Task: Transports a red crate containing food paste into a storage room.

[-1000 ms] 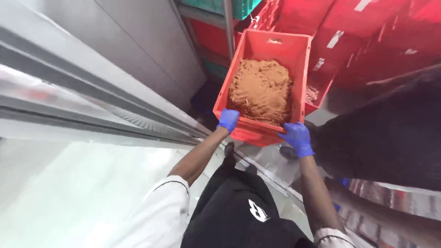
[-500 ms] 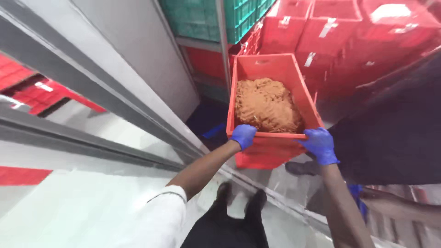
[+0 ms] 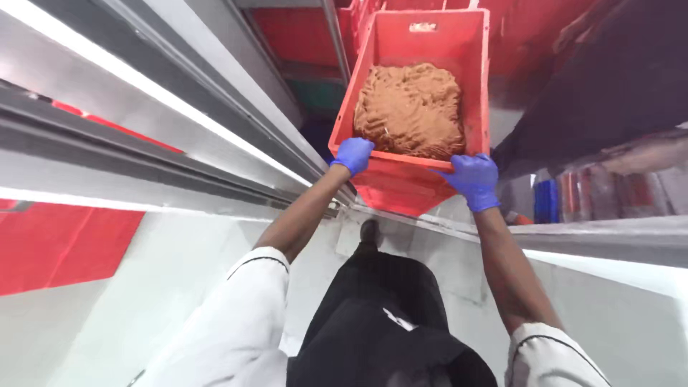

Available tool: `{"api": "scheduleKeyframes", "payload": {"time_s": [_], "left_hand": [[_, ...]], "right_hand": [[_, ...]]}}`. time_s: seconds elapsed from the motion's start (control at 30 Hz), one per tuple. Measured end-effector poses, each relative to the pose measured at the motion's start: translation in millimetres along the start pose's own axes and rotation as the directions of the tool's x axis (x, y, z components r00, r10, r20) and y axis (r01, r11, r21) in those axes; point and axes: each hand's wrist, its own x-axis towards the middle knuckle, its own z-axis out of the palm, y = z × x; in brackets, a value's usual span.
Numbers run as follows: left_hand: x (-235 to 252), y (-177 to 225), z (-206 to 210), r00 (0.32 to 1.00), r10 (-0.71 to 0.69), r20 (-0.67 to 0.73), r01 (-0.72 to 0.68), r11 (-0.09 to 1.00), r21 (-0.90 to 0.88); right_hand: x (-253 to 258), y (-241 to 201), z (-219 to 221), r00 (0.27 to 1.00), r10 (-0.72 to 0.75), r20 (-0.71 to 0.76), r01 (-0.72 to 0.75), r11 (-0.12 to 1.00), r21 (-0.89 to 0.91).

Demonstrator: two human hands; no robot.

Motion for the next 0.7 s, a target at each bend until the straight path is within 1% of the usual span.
{"api": "scheduleKeyframes", "payload": {"time_s": [0.1, 0.17, 0.3, 0.4, 0.47, 0.53, 0.6, 0.7], "left_hand": [[-20, 18, 9, 0.999, -0.038, -0.006, 0.038, 0.999, -0.015], [-33, 37, 16, 0.996, -0.088, -0.017, 0.087, 0.995, -0.046], [-56, 81, 24, 0.983, -0.18, -0.017, 0.178, 0.979, -0.096], [-73, 121, 24, 0.972, -0.234, 0.025, 0.235, 0.959, -0.158], [-85, 148, 25, 0.974, -0.225, 0.032, 0.227, 0.951, -0.209], [-91, 167, 23, 0.982, -0.184, 0.034, 0.187, 0.951, -0.246], [-97, 174, 22, 0.99, -0.123, 0.067, 0.137, 0.956, -0.259], [-100, 171, 26, 0.996, -0.068, 0.062, 0.082, 0.962, -0.259]], "right_hand": [[-19, 7, -10, 0.999, -0.035, 0.012, 0.035, 0.999, 0.01], [-27, 19, -16, 0.997, -0.075, 0.024, 0.075, 0.997, 0.012], [-36, 54, -25, 0.987, -0.161, 0.026, 0.16, 0.985, 0.06], [-33, 87, -30, 0.97, -0.238, 0.043, 0.232, 0.967, 0.105], [-30, 114, -31, 0.96, -0.278, 0.023, 0.273, 0.953, 0.131], [-18, 136, -33, 0.955, -0.289, 0.06, 0.277, 0.948, 0.155], [-9, 143, -36, 0.945, -0.282, 0.168, 0.256, 0.954, 0.158], [-2, 135, -37, 0.937, -0.257, 0.237, 0.233, 0.964, 0.127]]}}
